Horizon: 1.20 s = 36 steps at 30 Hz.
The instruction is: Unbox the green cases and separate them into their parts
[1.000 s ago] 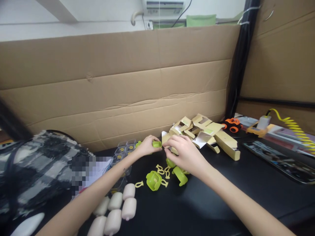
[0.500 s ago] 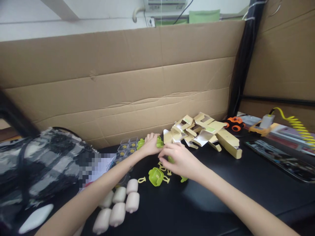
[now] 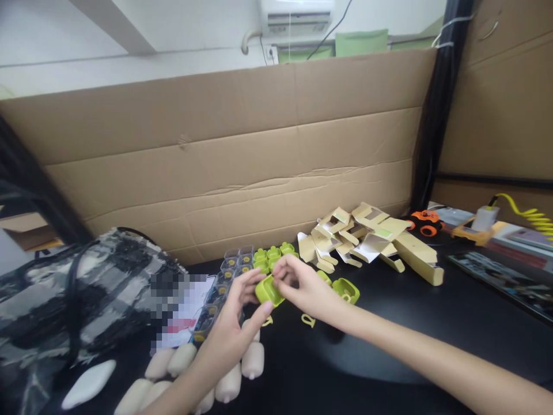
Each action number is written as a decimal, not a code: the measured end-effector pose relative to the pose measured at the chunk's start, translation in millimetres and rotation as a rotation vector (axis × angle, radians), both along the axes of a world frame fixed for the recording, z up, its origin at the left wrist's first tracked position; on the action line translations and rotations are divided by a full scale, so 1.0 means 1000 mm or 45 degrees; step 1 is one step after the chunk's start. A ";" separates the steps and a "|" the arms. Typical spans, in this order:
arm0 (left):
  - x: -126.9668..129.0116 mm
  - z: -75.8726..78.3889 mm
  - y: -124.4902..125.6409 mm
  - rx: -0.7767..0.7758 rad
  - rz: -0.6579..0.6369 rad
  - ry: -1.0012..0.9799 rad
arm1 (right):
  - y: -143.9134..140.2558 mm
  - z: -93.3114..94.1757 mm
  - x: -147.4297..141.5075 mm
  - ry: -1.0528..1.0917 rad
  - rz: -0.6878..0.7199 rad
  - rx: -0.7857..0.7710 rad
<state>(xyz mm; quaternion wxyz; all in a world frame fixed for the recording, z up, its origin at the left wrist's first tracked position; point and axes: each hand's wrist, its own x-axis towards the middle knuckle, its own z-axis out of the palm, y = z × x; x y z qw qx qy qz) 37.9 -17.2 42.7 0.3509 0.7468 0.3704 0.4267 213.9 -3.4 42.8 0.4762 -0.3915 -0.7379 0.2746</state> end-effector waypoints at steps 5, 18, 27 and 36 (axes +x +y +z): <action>-0.004 -0.016 0.000 -0.372 -0.124 -0.505 | -0.012 -0.009 -0.008 0.156 0.107 -0.178; -0.008 0.001 -0.025 -0.382 -0.069 -0.512 | -0.041 -0.011 -0.007 0.237 -0.014 -0.182; -0.008 -0.002 -0.018 -0.546 -0.077 -0.538 | -0.041 -0.014 -0.007 0.323 -0.011 -0.179; -0.007 0.001 -0.019 -0.576 0.008 -0.367 | -0.037 -0.019 -0.005 0.204 -0.041 -0.129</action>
